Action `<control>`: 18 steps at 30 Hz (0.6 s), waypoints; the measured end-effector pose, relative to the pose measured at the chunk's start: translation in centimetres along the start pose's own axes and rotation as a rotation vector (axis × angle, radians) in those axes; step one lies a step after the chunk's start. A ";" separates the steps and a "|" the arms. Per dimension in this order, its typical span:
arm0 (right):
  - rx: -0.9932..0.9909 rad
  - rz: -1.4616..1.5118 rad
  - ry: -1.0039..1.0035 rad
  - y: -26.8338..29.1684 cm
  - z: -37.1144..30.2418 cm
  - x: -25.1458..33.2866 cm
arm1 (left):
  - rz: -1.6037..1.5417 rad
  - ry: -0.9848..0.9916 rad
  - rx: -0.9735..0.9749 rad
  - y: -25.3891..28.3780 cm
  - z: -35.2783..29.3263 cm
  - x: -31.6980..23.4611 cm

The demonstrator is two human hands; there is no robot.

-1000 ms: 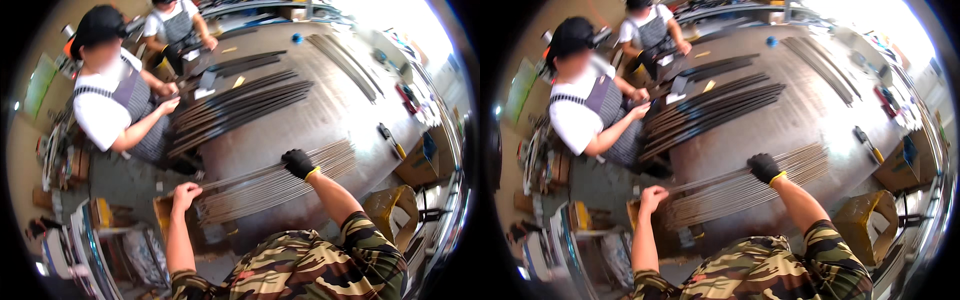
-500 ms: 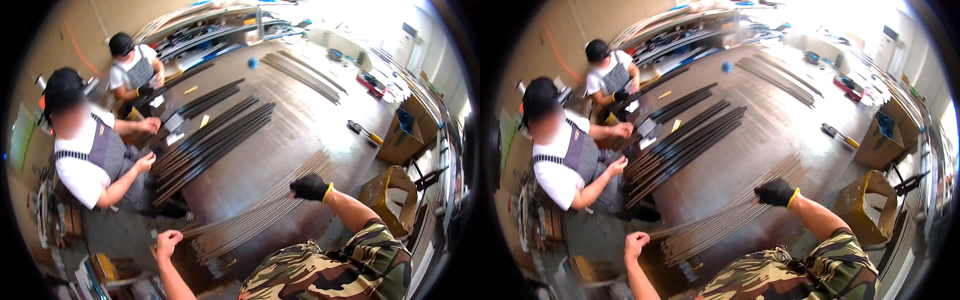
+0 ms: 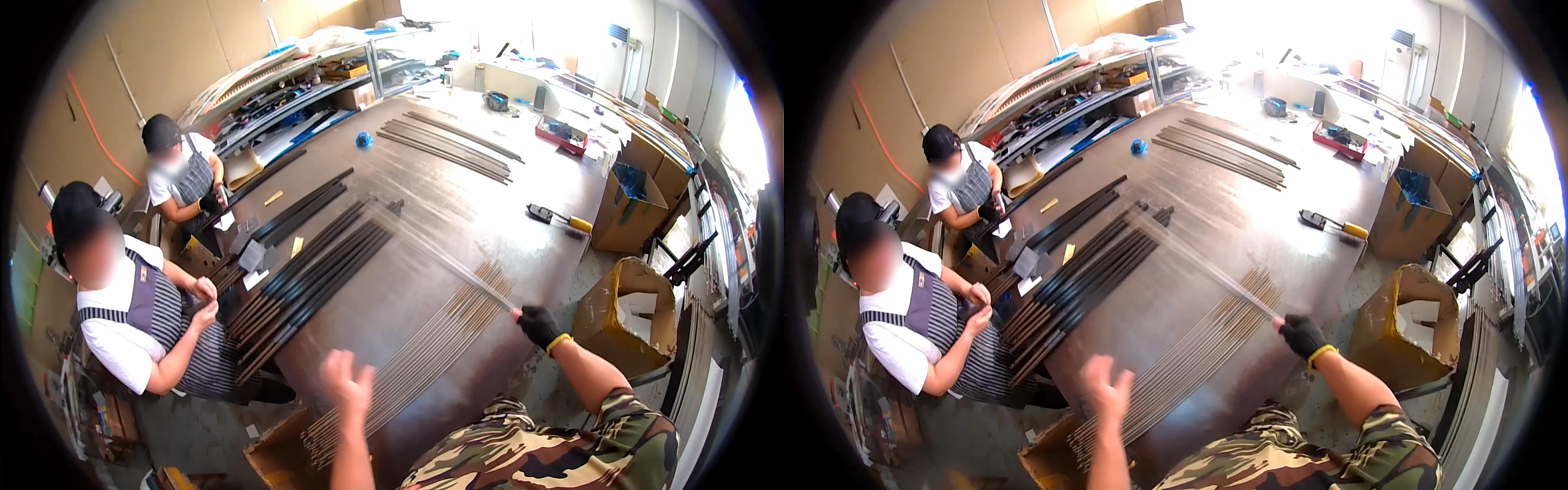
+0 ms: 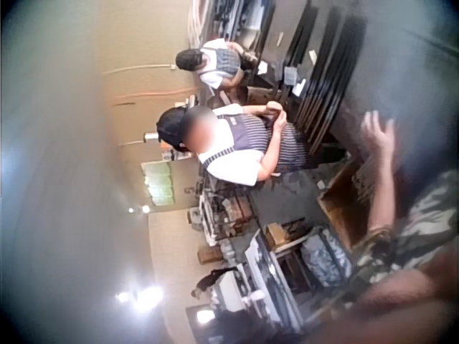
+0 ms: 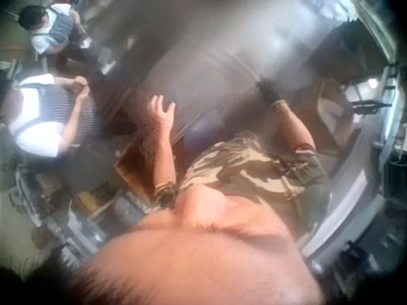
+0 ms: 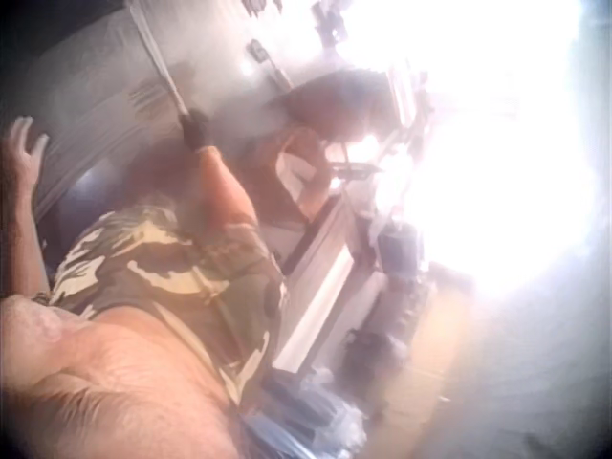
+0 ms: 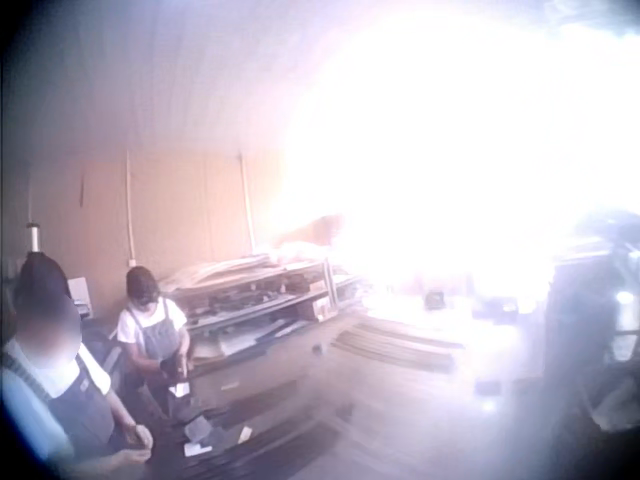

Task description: The person organizes long metal rods on a large workbench in a workshop. They pick up bundles of rods, separate them, and align them into neat rows. The person also handles a white sheet and a blue plastic sheet, placing them on the table to assist with the arrangement of the metal pieces.

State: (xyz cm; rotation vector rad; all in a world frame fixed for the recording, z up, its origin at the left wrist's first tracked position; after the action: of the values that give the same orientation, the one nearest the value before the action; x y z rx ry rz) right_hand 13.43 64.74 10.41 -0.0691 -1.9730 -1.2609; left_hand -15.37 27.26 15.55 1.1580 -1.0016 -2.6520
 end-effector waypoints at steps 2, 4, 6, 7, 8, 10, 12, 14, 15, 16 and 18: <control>-0.129 -0.044 -0.014 2.3 6.2 0.1 | -0.086 0.008 0.091 -5.6 -3.1 -2.5; -0.217 -0.218 -0.061 5.0 11.1 1.8 | -0.115 0.037 0.135 -8.7 -4.8 -4.8; -0.282 -0.353 -0.069 7.0 17.2 1.9 | -0.086 0.037 0.126 -11.2 -5.4 -5.8; -0.287 -0.398 -0.076 7.1 20.7 1.1 | -0.047 0.039 0.129 -12.2 -5.8 -5.9; -0.256 -0.376 -0.079 7.1 24.2 0.5 | -0.010 0.044 0.132 -13.4 -5.9 -6.2; -0.245 -0.394 -0.037 5.7 30.0 1.2 | 0.072 0.110 0.043 -14.3 -6.1 -7.1; -0.208 -0.377 -0.016 4.0 35.0 2.6 | 0.155 0.181 -0.009 -14.8 -5.9 -8.5; -0.174 -0.368 -0.030 4.2 38.1 5.0 | 0.234 0.240 -0.013 -16.5 -5.6 -9.1; -0.167 -0.341 -0.035 4.9 39.2 6.1 | 0.271 0.266 -0.013 -17.3 -5.3 -9.5; -0.207 -0.363 0.032 4.6 42.1 6.2 | 0.302 0.299 -0.014 -18.1 -4.8 -9.8; -0.225 -0.412 0.140 2.8 46.5 8.3 | 0.463 0.401 0.034 -18.9 -3.8 -11.2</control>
State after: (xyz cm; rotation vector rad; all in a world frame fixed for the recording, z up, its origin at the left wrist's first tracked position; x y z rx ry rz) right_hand -18.00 100.03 8.17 0.3222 -1.7707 -1.6995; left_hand -1.50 43.55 9.45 1.2175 -1.0774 -1.9597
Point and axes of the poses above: each hand's wrist, its own z-axis towards the middle knuckle, its own y-axis out of the back of the hand, x = y × z, the point moved 7 cm from there along z, towards the middle knuckle, and after that the axes turned 11 degrees about -z, right-handed, at the moved point
